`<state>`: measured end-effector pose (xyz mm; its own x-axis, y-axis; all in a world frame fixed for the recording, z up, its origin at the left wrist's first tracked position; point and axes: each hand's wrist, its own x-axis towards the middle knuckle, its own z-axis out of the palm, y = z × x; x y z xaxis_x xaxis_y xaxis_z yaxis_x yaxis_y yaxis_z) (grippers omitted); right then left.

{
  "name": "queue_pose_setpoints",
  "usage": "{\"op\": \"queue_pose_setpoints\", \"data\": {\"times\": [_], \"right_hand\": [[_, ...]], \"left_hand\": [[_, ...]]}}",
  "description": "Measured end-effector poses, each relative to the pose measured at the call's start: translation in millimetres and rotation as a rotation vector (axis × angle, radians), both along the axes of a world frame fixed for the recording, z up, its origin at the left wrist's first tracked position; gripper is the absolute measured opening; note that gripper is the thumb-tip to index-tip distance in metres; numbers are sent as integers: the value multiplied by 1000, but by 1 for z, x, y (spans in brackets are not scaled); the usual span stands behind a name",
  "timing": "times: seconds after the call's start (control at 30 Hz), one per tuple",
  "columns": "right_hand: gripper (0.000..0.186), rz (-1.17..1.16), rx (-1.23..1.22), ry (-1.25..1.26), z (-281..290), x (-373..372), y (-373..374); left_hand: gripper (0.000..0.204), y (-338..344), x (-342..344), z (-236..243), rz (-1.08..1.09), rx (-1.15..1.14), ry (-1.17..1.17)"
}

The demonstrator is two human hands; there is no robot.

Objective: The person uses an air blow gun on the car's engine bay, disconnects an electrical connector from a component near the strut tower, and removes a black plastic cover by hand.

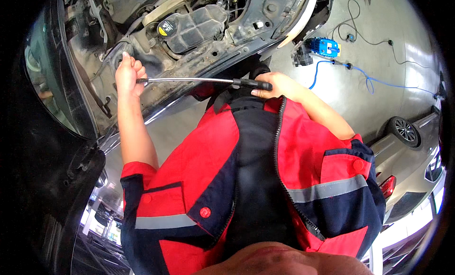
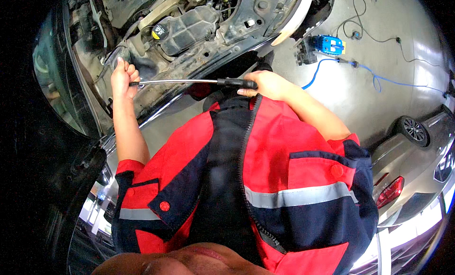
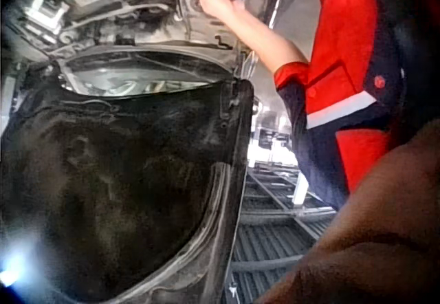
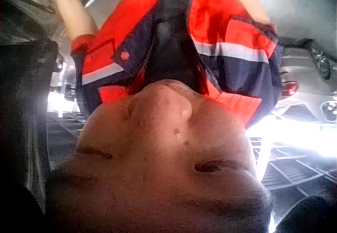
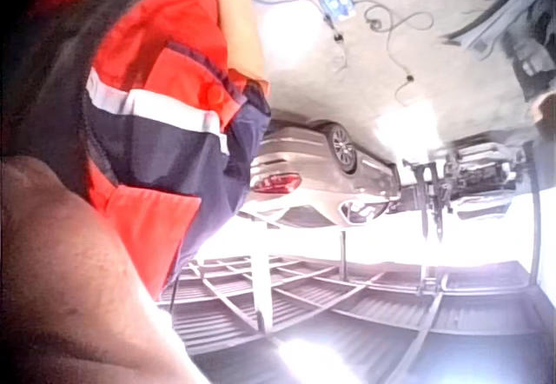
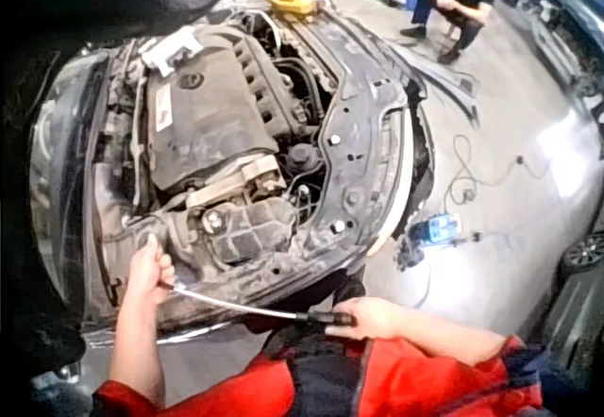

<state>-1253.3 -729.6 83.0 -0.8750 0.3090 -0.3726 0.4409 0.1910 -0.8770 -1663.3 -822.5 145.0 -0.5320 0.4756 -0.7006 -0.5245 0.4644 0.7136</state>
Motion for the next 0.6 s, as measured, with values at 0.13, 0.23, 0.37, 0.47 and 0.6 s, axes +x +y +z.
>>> {"op": "queue_pose_setpoints", "data": {"times": [0.13,0.23,0.37,0.47,0.6], "right_hand": [[44,111,-185,-133,0,-2,10],[42,89,-176,-159,-1,-7,13],[37,-40,-115,-151,-2,-13,15],[35,-109,-162,-133,-5,-15,22],[35,-100,-285,-193,-21,-26,31]], "left_hand": [[34,-4,-11,-23,65,113,156],[38,-6,-43,-47,52,-5,930],[46,-9,-88,-73,242,-325,1448],[50,-3,-87,-103,-115,-526,1706],[46,8,-85,-116,-182,-442,1765]]}}
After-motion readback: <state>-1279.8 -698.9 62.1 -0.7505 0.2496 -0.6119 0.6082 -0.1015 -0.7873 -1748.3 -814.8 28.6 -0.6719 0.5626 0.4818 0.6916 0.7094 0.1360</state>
